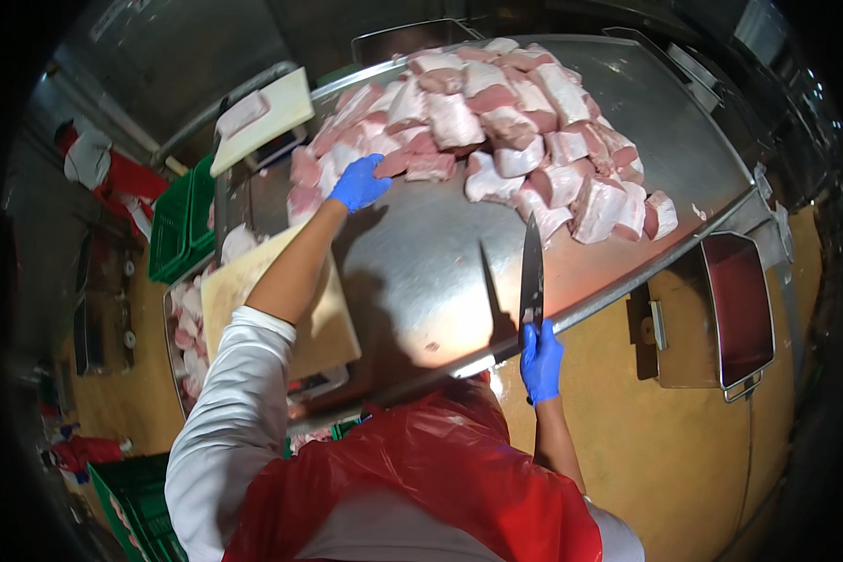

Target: The person cuts large pieces of raw meat on a cutting board using a knife, then places the cut portions into green crates. The person wears blue gloves and a red apron while working at a stainless steel table in a commercial kitchen.

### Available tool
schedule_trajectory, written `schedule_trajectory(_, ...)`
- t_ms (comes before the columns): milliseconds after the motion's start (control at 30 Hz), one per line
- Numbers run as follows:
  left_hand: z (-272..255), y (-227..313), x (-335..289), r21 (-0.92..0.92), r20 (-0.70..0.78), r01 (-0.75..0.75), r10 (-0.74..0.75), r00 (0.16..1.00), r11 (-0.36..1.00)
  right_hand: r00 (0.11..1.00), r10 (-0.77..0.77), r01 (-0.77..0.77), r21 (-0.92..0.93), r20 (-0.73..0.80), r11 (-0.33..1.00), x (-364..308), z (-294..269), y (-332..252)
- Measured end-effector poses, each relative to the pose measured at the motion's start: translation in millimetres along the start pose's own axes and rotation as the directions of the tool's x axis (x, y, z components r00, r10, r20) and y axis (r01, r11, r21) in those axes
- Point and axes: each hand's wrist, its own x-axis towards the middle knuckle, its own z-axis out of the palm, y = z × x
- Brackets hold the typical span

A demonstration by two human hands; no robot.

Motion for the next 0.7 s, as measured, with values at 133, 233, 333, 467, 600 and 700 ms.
schedule_trajectory(133, 54, 34, 105, -0.138, -0.185, 0.006, -0.032, 0.982, 0.99, 0.999, -0.052, 0.052, 0.013, 0.006, 0.999, 33, -31, 26)
schedule_trajectory(233, 61, 68, 185, -0.149, -0.43, 0.001, -0.066, 0.901, 0.989, 0.999, -0.035, 0.035, -0.003, -0.019, 0.999, 60, -47, 57)
schedule_trajectory(333, 47, 123, 238, 0.132, -0.307, -0.131, 0.166, 0.937, 0.982, 0.998, 0.059, -0.06, -0.076, -0.021, 0.995, 85, -67, 68)
schedule_trajectory(467, 57, 188, 274, 0.402, 0.052, -0.085, 0.07, 0.996, 0.912, 0.99, 0.13, -0.132, -0.026, -0.053, 0.991, 114, -76, 72)
schedule_trajectory(600, 54, 169, 311, 0.471, 0.244, -0.29, 0.193, 0.95, 0.833, 0.991, 0.086, -0.09, -0.038, -0.1, 0.995, 126, -73, 82)
schedule_trajectory(700, 82, 129, 304, 0.347, -0.149, -0.296, 0.363, 0.92, 0.89, 0.994, 0.048, -0.054, -0.06, -0.096, 0.997, 125, -65, 78)
